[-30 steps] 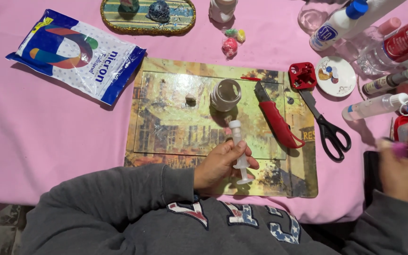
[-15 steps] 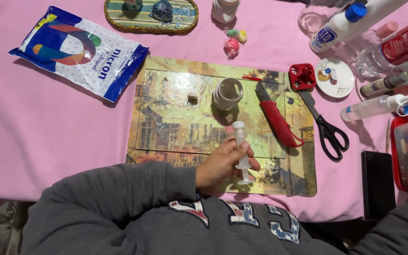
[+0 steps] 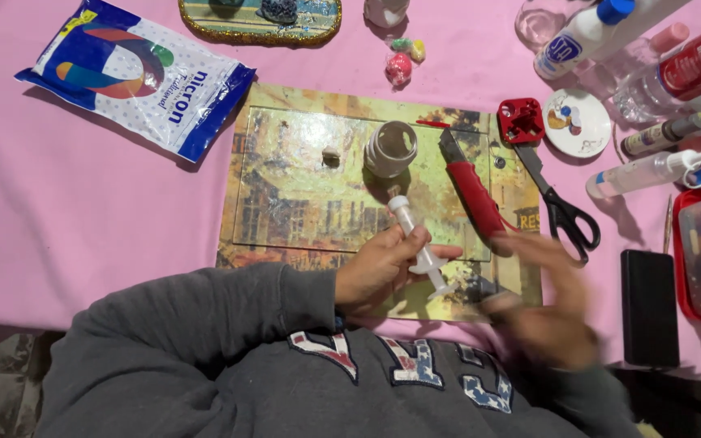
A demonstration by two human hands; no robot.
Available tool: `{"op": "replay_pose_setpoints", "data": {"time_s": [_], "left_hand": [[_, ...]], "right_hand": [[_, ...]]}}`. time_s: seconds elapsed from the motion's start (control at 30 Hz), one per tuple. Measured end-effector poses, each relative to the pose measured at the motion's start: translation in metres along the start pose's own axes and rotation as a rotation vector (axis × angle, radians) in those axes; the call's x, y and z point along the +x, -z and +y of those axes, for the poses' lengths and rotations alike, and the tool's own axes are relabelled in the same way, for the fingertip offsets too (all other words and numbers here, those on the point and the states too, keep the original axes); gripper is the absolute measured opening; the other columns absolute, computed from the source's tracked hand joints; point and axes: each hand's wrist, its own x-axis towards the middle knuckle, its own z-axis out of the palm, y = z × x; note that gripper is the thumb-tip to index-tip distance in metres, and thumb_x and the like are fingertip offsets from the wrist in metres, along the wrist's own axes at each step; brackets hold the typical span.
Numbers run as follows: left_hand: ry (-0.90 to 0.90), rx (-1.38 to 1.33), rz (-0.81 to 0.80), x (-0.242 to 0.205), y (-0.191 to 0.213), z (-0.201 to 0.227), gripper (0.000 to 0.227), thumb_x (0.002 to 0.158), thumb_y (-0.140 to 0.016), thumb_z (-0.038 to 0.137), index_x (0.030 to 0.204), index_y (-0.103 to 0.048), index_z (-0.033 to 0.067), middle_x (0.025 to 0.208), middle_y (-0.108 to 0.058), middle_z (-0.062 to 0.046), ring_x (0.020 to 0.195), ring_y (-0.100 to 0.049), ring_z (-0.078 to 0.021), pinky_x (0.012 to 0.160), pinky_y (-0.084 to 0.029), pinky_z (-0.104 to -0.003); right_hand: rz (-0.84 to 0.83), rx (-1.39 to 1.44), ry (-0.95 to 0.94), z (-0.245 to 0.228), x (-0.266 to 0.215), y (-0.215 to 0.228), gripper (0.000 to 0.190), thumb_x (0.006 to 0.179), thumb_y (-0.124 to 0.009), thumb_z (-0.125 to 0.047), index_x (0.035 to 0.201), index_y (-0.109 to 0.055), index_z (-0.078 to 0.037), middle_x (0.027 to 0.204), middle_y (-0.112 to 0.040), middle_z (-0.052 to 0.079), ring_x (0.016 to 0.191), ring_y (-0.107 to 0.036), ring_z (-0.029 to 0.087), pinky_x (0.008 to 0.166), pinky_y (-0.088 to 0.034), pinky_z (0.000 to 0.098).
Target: Decorate a small container with a heart-shaped cutout using glue and string.
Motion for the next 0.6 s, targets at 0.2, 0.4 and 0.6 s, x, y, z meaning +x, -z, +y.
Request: {"op": "replay_pose_setpoints", "data": {"time_s": [0.2, 0.4, 0.6], "left_hand": [[0.014, -0.089, 0.051, -0.001, 0.008, -0.006, 0.024, 0.104, -0.045, 0.036, 0.106, -0.045, 0.0122, 0.084, -0.065, -0.012, 0.074, -0.064, -0.0181, 0.043, -0.049, -0.019], [-0.04, -0.111, 0.014, -0.01, -0.009, 0.014, 0.039, 0.097, -0.053, 0.048, 0.098, -0.053, 0.0095, 0.092, -0.066, -0.013, 0.081, -0.06, -0.019, 0.052, -0.053, -0.029], [0.019, -0.282, 0.105, 0.024, -0.004, 0.007, 0.058, 0.088, -0.068, 0.05, 0.055, -0.055, 0.0046, 0.086, -0.07, -0.022, 0.08, -0.07, -0.0295, 0.06, -0.058, -0.033]], "right_hand": [[0.074, -0.092, 0.394, -0.079, 0.067, -0.089, 0.047, 0.092, -0.053, -0.049, 0.103, -0.067, -0.005, 0.098, -0.061, 0.012, 0.078, -0.059, 0.031, 0.071, -0.052, 0.0372], [0.018, 0.106, 0.227, -0.095, 0.066, -0.078, 0.051, 0.09, -0.048, -0.055, 0.097, -0.066, -0.008, 0.076, -0.061, 0.006, 0.065, -0.061, 0.031, 0.06, -0.053, 0.037], [-0.191, 0.511, -0.11, -0.096, 0.055, -0.09, 0.046, 0.097, -0.037, -0.045, 0.088, -0.065, -0.01, 0.066, -0.066, 0.005, 0.055, -0.059, 0.021, 0.058, -0.054, 0.0348]]}}
